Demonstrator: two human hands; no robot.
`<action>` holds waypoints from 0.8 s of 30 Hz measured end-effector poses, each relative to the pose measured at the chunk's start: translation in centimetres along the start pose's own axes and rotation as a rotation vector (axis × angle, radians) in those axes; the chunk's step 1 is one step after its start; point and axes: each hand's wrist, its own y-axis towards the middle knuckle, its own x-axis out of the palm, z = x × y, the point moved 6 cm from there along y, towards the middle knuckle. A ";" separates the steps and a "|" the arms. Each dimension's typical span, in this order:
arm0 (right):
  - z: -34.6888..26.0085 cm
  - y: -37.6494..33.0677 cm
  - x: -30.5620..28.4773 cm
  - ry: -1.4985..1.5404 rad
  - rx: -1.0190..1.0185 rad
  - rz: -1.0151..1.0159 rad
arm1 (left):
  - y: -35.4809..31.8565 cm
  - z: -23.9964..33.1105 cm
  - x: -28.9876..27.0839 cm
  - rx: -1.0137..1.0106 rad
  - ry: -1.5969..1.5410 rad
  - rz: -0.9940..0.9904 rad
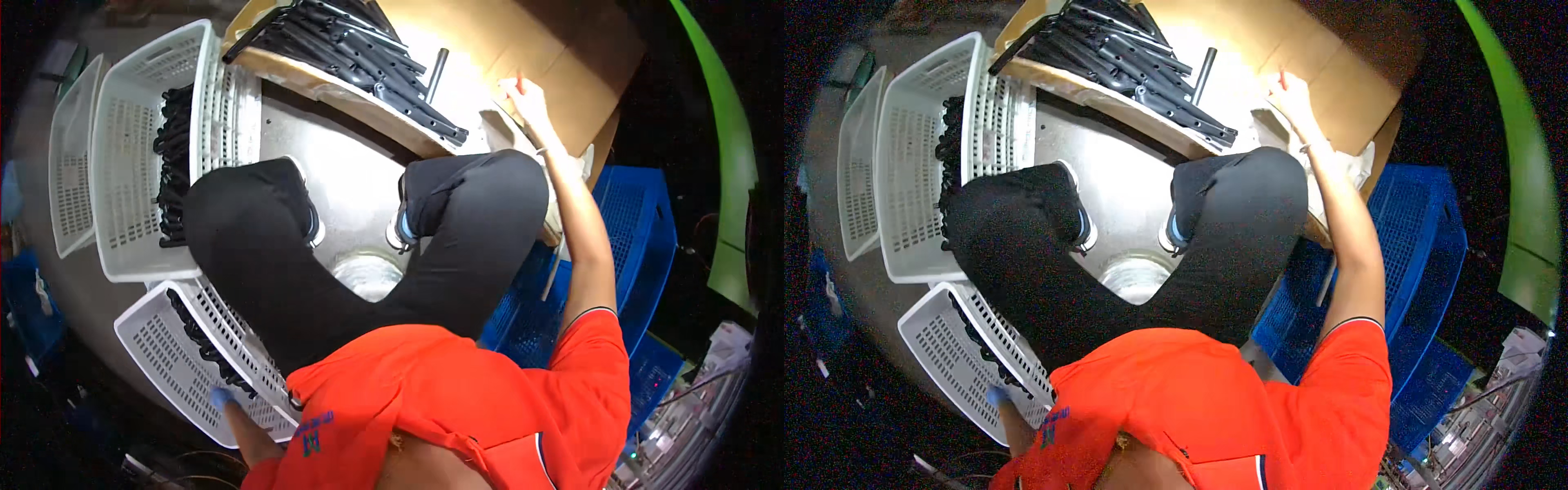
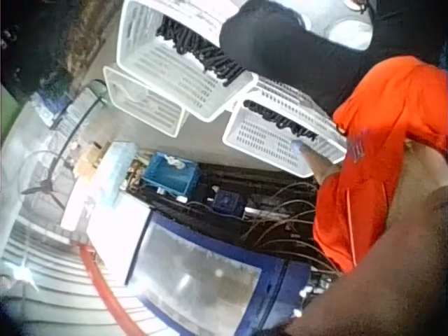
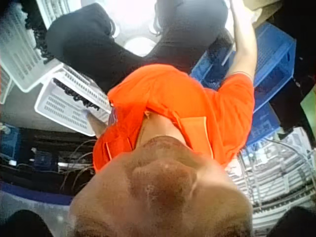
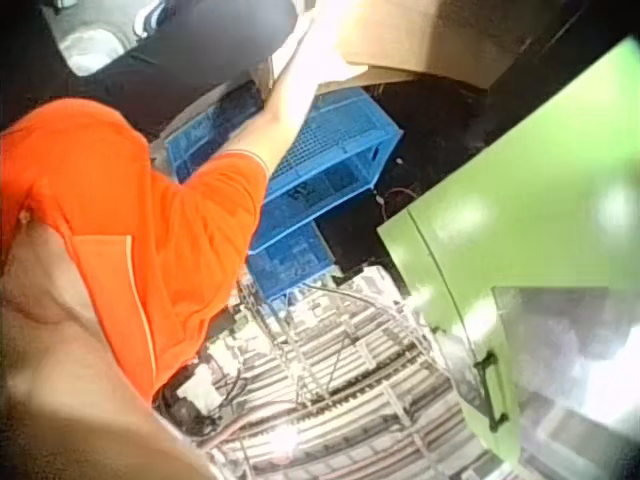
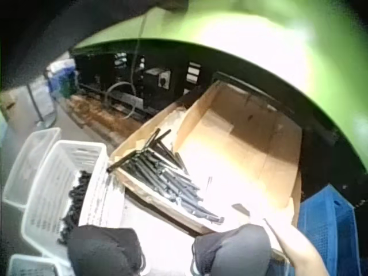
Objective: Inspecting and trimming plastic components using a hand tool at a manufacturing station.
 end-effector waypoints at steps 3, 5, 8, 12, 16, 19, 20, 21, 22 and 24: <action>2.0 2.2 6.8 -0.090 -0.021 -0.086 | 2.0 3.4 -9.5 -0.121 -0.503 0.508; 4.2 3.1 9.3 0.056 0.055 -0.166 | -1.2 9.6 -11.0 -0.160 -0.448 0.516; 0.4 1.8 15.3 -0.029 -0.040 -0.357 | -11.5 29.8 -19.1 0.095 -0.850 0.468; -5.1 -2.1 12.8 -0.261 -0.113 -0.649 | -14.9 44.5 -20.7 0.593 -0.649 0.496; -3.5 -4.0 14.9 -0.085 -0.113 -0.681 | -20.8 54.1 -19.8 0.678 -0.976 0.203; -2.5 -3.6 14.5 -0.076 -0.096 -0.639 | -23.6 58.5 -19.0 0.795 -1.024 0.050; -1.6 -3.4 14.2 0.001 0.008 -0.648 | -25.2 60.2 -18.7 0.860 -1.083 -0.023; -0.5 -3.2 13.4 0.073 0.112 -0.651 | -26.4 61.6 -18.6 0.868 -1.097 -0.026; 0.6 -2.8 11.7 0.119 0.049 -0.623 | -27.8 63.6 -18.1 0.908 -1.125 -0.095; -2.4 -2.2 11.7 0.438 0.054 -0.445 | -30.7 65.3 -19.0 0.959 -1.178 -0.218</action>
